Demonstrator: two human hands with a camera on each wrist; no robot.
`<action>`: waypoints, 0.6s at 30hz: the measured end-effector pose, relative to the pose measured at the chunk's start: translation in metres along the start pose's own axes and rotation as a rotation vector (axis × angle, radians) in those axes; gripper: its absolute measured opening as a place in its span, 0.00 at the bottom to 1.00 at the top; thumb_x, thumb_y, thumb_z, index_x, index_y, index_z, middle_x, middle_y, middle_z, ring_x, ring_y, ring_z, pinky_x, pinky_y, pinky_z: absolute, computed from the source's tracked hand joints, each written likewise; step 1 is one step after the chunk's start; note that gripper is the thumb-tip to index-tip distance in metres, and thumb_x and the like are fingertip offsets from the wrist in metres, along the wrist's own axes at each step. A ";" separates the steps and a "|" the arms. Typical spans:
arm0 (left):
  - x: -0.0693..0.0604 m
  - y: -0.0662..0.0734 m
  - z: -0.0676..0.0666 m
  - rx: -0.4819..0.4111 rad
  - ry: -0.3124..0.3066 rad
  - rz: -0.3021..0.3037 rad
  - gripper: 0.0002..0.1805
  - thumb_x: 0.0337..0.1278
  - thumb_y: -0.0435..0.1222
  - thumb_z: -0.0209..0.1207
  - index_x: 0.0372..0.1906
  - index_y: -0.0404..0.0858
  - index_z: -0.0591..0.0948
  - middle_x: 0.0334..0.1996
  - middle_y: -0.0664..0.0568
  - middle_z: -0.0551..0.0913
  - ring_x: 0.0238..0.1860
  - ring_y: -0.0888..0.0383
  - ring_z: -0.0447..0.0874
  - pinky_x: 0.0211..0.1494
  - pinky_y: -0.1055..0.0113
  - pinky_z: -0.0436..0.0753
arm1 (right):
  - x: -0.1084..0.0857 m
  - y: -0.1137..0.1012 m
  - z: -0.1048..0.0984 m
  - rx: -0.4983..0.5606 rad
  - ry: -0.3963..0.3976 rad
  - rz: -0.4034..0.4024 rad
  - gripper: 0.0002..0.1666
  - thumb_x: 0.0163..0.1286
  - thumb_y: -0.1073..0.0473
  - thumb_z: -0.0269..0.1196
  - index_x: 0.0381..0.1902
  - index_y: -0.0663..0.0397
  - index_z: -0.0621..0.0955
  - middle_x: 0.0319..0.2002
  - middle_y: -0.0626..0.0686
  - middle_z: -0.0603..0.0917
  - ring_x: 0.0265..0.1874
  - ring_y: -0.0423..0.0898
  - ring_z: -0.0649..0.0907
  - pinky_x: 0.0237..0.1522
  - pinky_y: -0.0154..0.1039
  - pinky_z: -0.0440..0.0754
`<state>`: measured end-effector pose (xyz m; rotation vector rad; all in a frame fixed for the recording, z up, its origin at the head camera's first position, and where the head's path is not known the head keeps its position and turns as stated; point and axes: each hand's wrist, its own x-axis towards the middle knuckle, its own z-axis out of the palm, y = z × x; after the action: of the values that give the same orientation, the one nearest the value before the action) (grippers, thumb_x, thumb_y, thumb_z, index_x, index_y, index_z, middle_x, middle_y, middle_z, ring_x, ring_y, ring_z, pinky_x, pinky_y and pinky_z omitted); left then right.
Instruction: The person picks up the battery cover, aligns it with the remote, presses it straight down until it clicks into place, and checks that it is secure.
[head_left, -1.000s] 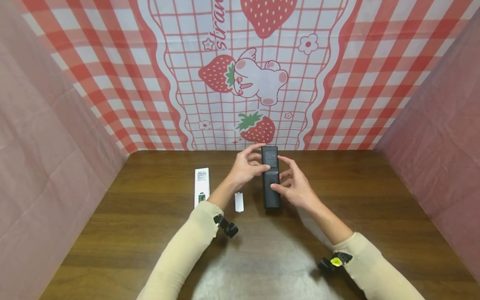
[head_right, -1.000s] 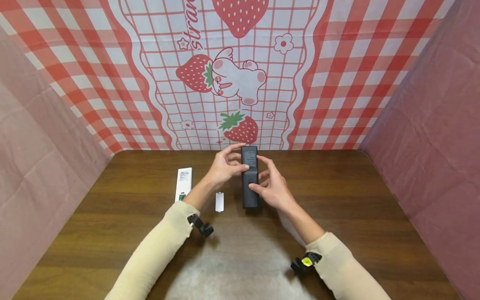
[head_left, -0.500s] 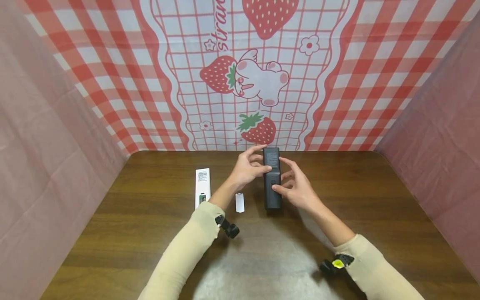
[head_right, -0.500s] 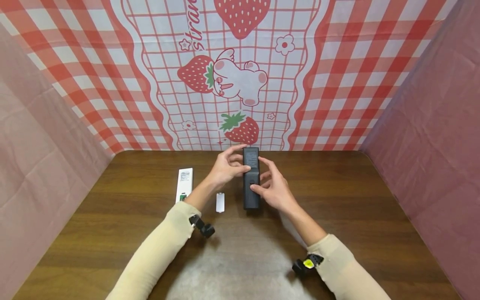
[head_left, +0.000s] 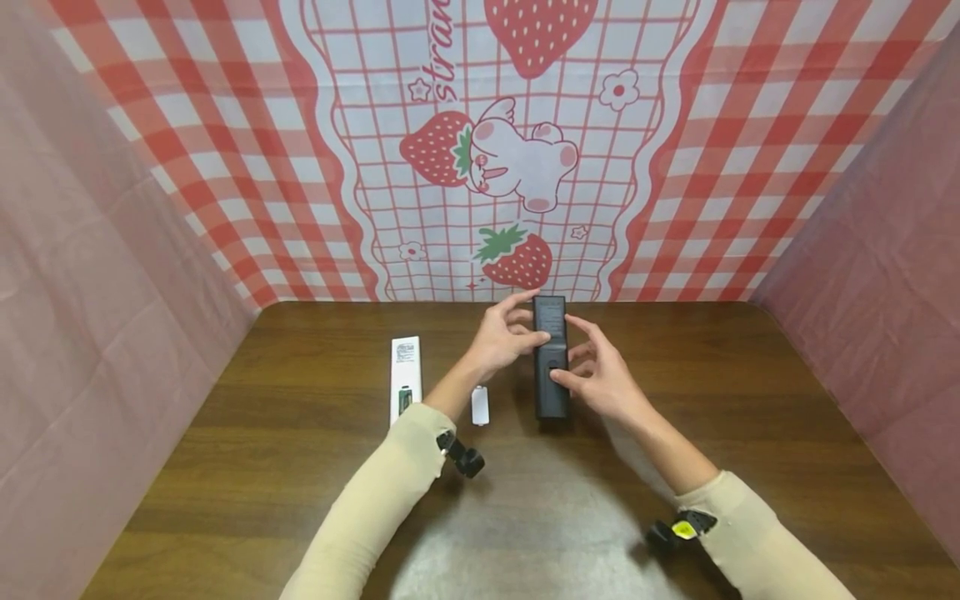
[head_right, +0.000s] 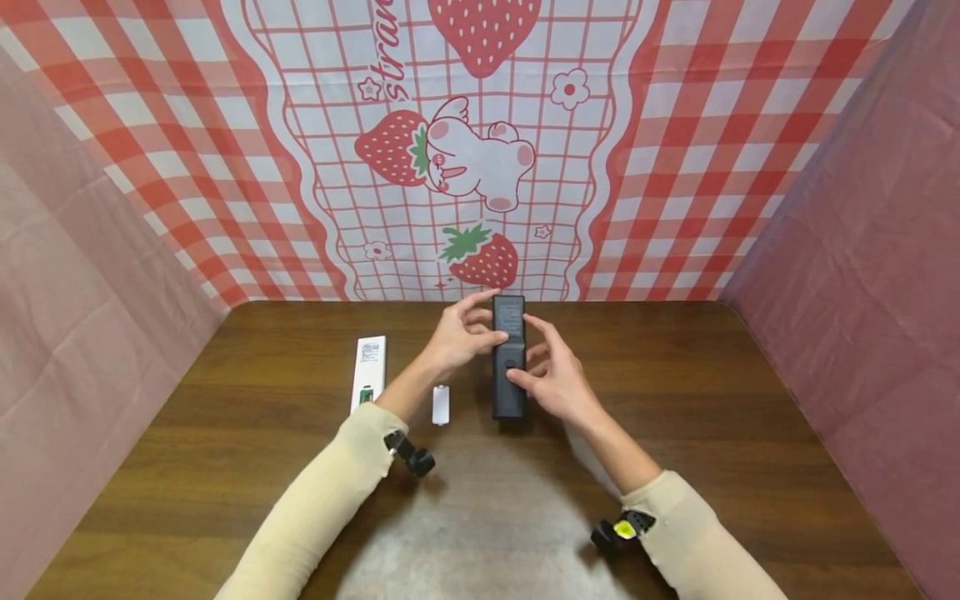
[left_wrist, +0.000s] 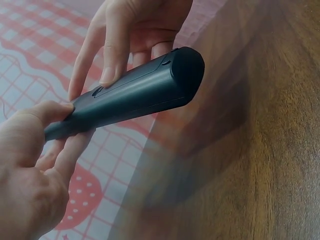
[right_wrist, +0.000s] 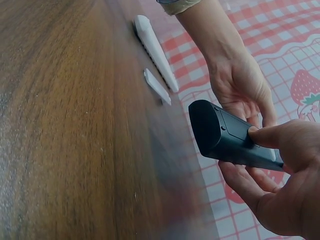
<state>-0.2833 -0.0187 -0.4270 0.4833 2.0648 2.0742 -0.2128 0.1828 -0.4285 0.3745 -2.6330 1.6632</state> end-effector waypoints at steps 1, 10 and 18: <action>0.000 0.000 0.000 0.003 0.000 0.002 0.43 0.68 0.20 0.69 0.86 0.39 0.71 0.66 0.24 0.86 0.34 0.66 0.88 0.44 0.66 0.96 | 0.000 0.000 0.000 0.000 -0.002 -0.001 0.53 0.75 0.72 0.73 0.90 0.55 0.60 0.51 0.71 0.84 0.38 0.51 0.92 0.33 0.37 0.92; 0.001 0.002 0.005 -0.007 -0.016 -0.012 0.44 0.69 0.21 0.70 0.87 0.39 0.69 0.67 0.26 0.86 0.39 0.63 0.89 0.47 0.66 0.97 | -0.002 0.000 -0.007 0.001 -0.004 0.004 0.53 0.75 0.72 0.72 0.90 0.56 0.60 0.52 0.72 0.83 0.37 0.48 0.91 0.33 0.35 0.91; 0.005 0.004 0.010 -0.021 -0.008 -0.036 0.44 0.67 0.20 0.71 0.86 0.40 0.72 0.68 0.25 0.85 0.43 0.57 0.91 0.55 0.56 0.99 | -0.003 0.002 -0.014 -0.006 -0.015 0.004 0.53 0.75 0.73 0.72 0.90 0.56 0.59 0.52 0.72 0.82 0.37 0.48 0.91 0.34 0.38 0.92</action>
<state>-0.2840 -0.0080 -0.4228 0.4475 2.0297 2.0680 -0.2124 0.1964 -0.4249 0.3824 -2.6505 1.6597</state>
